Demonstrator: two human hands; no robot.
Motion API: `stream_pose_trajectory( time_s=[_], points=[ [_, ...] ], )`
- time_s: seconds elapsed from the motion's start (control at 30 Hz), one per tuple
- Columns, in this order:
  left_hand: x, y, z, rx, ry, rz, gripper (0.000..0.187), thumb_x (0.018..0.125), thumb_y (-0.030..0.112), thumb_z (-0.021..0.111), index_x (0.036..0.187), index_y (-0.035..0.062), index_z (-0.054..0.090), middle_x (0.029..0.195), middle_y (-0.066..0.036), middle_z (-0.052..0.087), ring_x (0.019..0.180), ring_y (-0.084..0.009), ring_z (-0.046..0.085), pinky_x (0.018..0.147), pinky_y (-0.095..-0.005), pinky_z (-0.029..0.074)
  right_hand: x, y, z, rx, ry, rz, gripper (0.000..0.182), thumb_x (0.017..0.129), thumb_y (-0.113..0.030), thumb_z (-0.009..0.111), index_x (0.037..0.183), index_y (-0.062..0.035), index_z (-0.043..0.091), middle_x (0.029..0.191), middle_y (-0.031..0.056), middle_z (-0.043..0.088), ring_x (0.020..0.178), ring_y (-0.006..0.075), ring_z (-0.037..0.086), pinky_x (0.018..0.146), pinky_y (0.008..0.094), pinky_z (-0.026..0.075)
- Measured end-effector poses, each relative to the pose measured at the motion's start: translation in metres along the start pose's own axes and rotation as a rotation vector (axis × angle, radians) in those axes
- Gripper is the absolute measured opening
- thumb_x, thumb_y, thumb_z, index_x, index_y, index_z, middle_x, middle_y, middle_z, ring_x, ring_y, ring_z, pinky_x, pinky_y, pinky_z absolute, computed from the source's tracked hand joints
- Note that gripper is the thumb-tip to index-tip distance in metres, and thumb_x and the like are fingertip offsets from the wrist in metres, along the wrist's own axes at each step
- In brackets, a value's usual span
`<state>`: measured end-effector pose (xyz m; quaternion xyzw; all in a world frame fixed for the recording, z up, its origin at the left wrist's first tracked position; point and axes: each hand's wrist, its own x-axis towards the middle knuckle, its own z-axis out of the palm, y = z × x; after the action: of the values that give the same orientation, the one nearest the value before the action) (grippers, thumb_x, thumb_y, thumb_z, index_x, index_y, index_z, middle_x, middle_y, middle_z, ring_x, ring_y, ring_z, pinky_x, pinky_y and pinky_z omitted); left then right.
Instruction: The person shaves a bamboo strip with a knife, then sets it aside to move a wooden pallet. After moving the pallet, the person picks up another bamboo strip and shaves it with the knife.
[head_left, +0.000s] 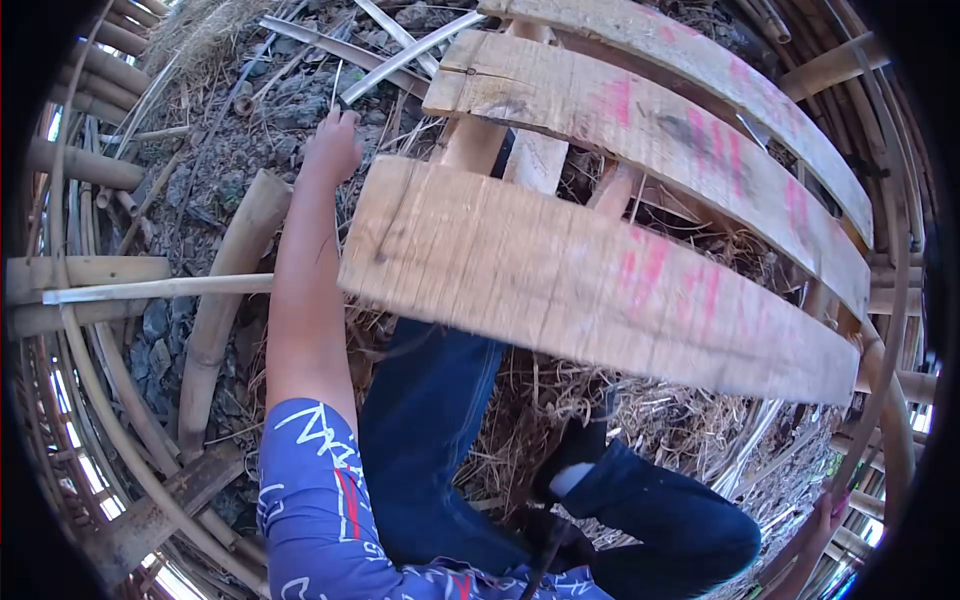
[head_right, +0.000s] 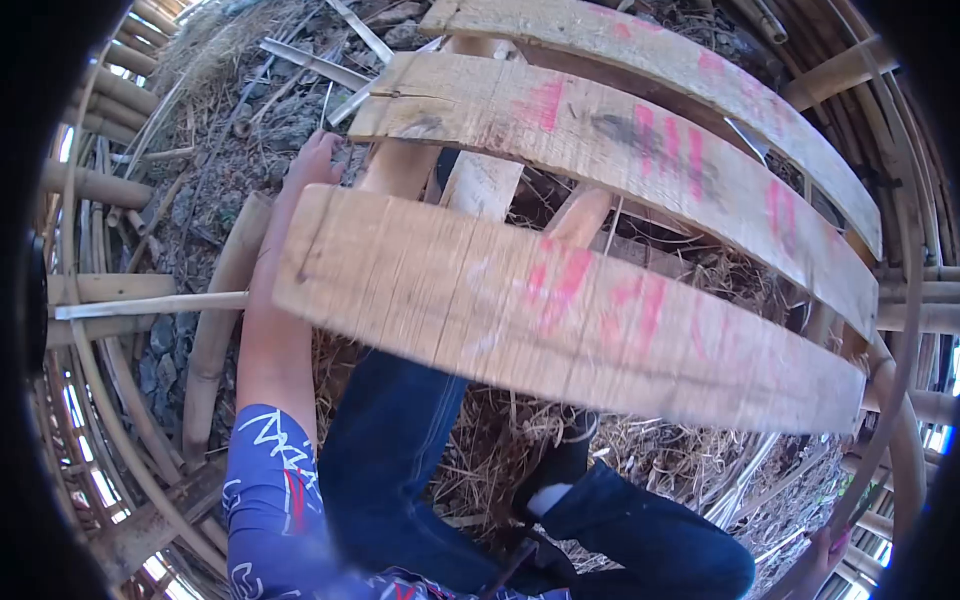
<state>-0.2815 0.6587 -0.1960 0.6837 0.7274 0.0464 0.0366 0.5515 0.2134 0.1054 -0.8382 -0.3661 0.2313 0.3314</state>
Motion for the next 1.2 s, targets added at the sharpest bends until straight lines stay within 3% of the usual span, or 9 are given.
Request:
stream_pose_trajectory(
  time_s=[0.3,0.47,0.57,0.67,0.7,0.87,1.0,1.07,1.2],
  points=[
    [0.037,0.011,0.001,0.234,-0.058,-0.039,0.039,0.083,0.021,0.063,0.119,0.0111,0.052,0.149,-0.018,0.025,0.139,-0.0304,0.023,0.106,-0.0578,0.029,0.016,0.005,0.027,-0.003,0.116,0.024,0.032,0.081,-0.012,0.069,0.105,-0.0013,0.050,0.093,0.0101,0.058,0.079,0.0193,0.057,0.068,0.0324,0.050],
    [0.041,-0.004,0.013,-0.177,-0.108,-0.109,0.042,0.081,0.022,0.065,0.118,0.0077,0.051,0.136,-0.017,0.042,0.132,-0.0298,0.035,0.101,-0.0540,0.036,0.027,0.029,0.014,-0.012,0.005,0.065,0.030,0.081,-0.011,0.070,0.102,-0.0026,0.050,0.090,0.0088,0.058,0.078,0.0181,0.057,0.065,0.0307,0.049],
    [0.033,0.012,0.010,0.104,-0.091,-0.156,0.044,0.079,0.020,0.066,0.118,0.0073,0.050,0.122,-0.014,0.050,0.121,-0.0291,0.045,0.095,-0.0490,0.041,0.040,0.037,0.026,-0.071,-0.093,0.068,0.029,0.081,-0.011,0.070,0.101,-0.0032,0.051,0.090,0.0083,0.058,0.077,0.0176,0.057,0.064,0.0300,0.049],
    [0.035,0.013,0.026,0.289,-0.005,-0.116,0.042,0.078,0.020,0.066,0.115,0.0079,0.052,0.114,-0.012,0.051,0.114,-0.0298,0.048,0.093,-0.0471,0.043,0.031,0.017,0.079,0.294,0.300,0.003,0.025,0.079,-0.008,0.071,0.096,-0.0057,0.052,0.084,0.0055,0.059,0.072,0.0152,0.056,0.060,0.0270,0.046],
    [0.036,0.013,0.029,0.224,0.038,-0.048,0.042,0.079,0.020,0.066,0.115,0.0074,0.051,0.115,-0.012,0.050,0.116,-0.0298,0.047,0.092,-0.0476,0.043,0.025,0.004,0.059,0.036,0.048,0.067,0.026,0.079,-0.005,0.071,0.098,-0.0050,0.053,0.082,0.0048,0.059,0.070,0.0151,0.057,0.060,0.0269,0.047],
    [0.035,0.024,0.036,-0.003,0.048,-0.206,0.054,0.077,0.022,0.071,0.121,0.0067,0.042,0.112,-0.014,0.057,0.113,-0.0323,0.053,0.089,-0.0496,0.045,0.031,0.017,0.075,0.325,0.292,-0.018,0.026,0.079,-0.005,0.071,0.099,-0.0039,0.054,0.082,0.0039,0.059,0.072,0.0150,0.058,0.062,0.0265,0.048],
    [0.023,0.045,0.014,0.022,-0.174,-0.084,0.047,0.074,0.040,0.070,0.100,0.0020,0.061,0.094,-0.019,0.067,0.094,-0.0330,0.064,0.081,-0.0470,0.049,0.026,0.018,0.074,0.262,0.214,0.032,0.024,0.080,-0.006,0.070,0.098,-0.0060,0.055,0.082,0.0034,0.060,0.072,0.0141,0.058,0.061,0.0261,0.048],
    [0.040,0.021,0.072,-0.448,0.072,0.071,0.051,0.071,0.047,0.069,0.092,0.0008,0.067,0.092,-0.022,0.067,0.090,-0.0355,0.065,0.080,-0.0463,0.050,0.030,0.026,0.069,0.230,0.208,0.063,0.023,0.080,-0.006,0.070,0.098,-0.0069,0.055,0.082,0.0032,0.060,0.072,0.0138,0.058,0.061,0.0259,0.048],
    [0.070,0.057,0.083,-0.235,-0.320,-0.048,0.070,0.066,0.047,0.071,0.116,-0.0014,0.059,0.103,-0.026,0.063,0.097,-0.0421,0.060,0.087,-0.0471,0.046,0.032,0.051,0.053,0.239,0.198,0.029,0.022,0.082,-0.008,0.069,0.097,-0.0066,0.054,0.083,0.0016,0.059,0.073,0.0128,0.056,0.063,0.0237,0.047]
  ],
)
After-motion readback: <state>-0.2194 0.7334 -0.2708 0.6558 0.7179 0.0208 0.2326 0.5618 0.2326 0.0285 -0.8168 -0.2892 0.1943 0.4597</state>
